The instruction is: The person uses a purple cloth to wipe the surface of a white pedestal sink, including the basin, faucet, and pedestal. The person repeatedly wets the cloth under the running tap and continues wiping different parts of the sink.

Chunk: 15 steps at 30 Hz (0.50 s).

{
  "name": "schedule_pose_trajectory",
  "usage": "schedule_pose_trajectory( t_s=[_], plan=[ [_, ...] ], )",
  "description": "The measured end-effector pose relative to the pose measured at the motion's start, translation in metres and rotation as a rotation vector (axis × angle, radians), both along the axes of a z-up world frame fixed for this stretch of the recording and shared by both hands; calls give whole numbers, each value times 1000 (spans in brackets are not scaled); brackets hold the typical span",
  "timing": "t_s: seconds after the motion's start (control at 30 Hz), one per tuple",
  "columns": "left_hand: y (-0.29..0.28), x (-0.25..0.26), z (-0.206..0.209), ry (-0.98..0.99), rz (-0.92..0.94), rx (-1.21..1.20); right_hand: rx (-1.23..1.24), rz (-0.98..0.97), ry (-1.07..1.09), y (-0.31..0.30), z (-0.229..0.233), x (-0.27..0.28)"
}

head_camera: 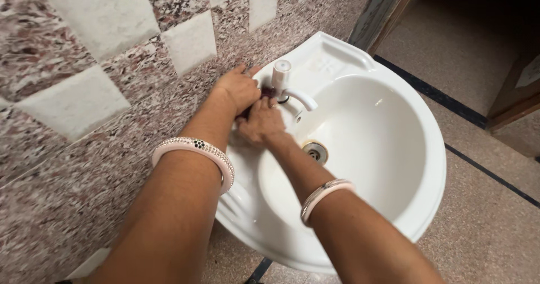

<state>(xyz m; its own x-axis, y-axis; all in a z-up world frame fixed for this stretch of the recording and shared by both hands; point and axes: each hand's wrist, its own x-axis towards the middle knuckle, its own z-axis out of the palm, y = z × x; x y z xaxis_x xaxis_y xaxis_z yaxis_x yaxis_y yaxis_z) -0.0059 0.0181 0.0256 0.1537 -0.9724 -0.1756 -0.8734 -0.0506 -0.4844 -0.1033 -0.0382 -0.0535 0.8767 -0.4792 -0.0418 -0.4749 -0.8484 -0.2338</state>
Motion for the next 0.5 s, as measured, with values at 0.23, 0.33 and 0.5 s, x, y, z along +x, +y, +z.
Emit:
schedule_pose_trajectory(
  t_s=[0.23,0.33,0.5],
  plan=[
    [12,-10,16,-100,23,109,158,-92,-110,9,-20,5],
    [4,-7,18,-123,11,113,137,-54,-258,-14,-29,17],
    [-20,1,13,-115,7,115,241,15,-161,-47,-30,35]
  ],
)
